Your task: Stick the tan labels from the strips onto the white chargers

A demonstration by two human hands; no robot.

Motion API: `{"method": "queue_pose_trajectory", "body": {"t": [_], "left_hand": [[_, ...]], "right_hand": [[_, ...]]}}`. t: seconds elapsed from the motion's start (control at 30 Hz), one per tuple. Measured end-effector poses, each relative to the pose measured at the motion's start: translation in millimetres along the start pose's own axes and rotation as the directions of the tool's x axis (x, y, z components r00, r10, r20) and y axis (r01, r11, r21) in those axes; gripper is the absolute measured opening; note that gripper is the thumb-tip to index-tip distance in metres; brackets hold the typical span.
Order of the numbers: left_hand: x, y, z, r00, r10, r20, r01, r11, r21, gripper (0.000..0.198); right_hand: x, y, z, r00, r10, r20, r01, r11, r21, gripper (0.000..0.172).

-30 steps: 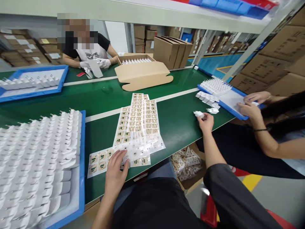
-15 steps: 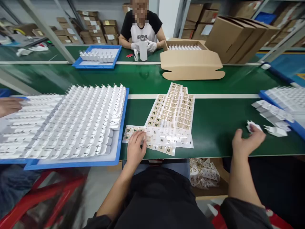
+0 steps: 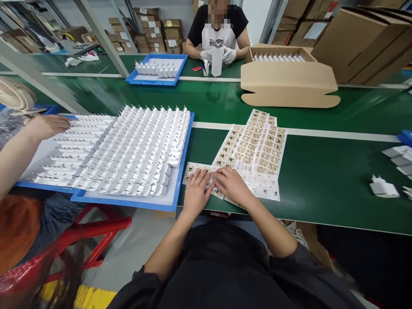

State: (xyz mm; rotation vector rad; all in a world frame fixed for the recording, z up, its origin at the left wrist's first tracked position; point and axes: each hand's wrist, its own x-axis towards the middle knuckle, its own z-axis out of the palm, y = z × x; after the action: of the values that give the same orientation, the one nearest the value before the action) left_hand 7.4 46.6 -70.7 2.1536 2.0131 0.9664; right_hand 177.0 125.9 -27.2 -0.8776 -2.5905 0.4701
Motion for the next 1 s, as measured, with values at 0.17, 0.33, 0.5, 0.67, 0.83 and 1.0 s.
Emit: {"method": "queue_pose_trajectory", "body": {"t": [0.17, 0.33, 0.5, 0.67, 0.83, 1.0], "left_hand": [[0, 1, 0.3, 1.000, -0.024, 0.007, 0.023, 0.998, 0.051, 0.033], [0, 1, 1.0, 1.000, -0.021, 0.012, 0.021, 0.999, 0.040, 0.035], [-1, 2, 0.7, 1.000, -0.005, -0.018, 0.006, 0.999, 0.038, 0.036], [-1, 5, -1.5, 1.000, 0.001, -0.021, 0.000, 0.998, 0.059, 0.037], [0, 5, -3.7, 1.000, -0.011, 0.004, 0.010, 0.998, 0.055, 0.037], [0, 6, -4.5, 0.999, -0.037, 0.034, 0.036, 0.998, 0.042, 0.038]], "right_hand": [[4, 3, 4, 0.998, -0.014, 0.059, 0.020, 0.995, -0.099, 0.023], [9, 8, 6, 0.999, -0.033, 0.028, 0.035, 0.996, -0.081, 0.018], [11, 10, 10, 0.998, -0.056, 0.004, 0.056, 0.988, -0.147, 0.016], [-9, 13, 5, 0.988, -0.134, -0.076, 0.125, 0.986, -0.111, 0.020], [-23, 19, 0, 0.989, -0.095, -0.110, 0.086, 0.993, -0.080, 0.018], [-1, 11, 4, 0.996, -0.085, 0.009, 0.085, 0.969, -0.233, 0.024]]}}
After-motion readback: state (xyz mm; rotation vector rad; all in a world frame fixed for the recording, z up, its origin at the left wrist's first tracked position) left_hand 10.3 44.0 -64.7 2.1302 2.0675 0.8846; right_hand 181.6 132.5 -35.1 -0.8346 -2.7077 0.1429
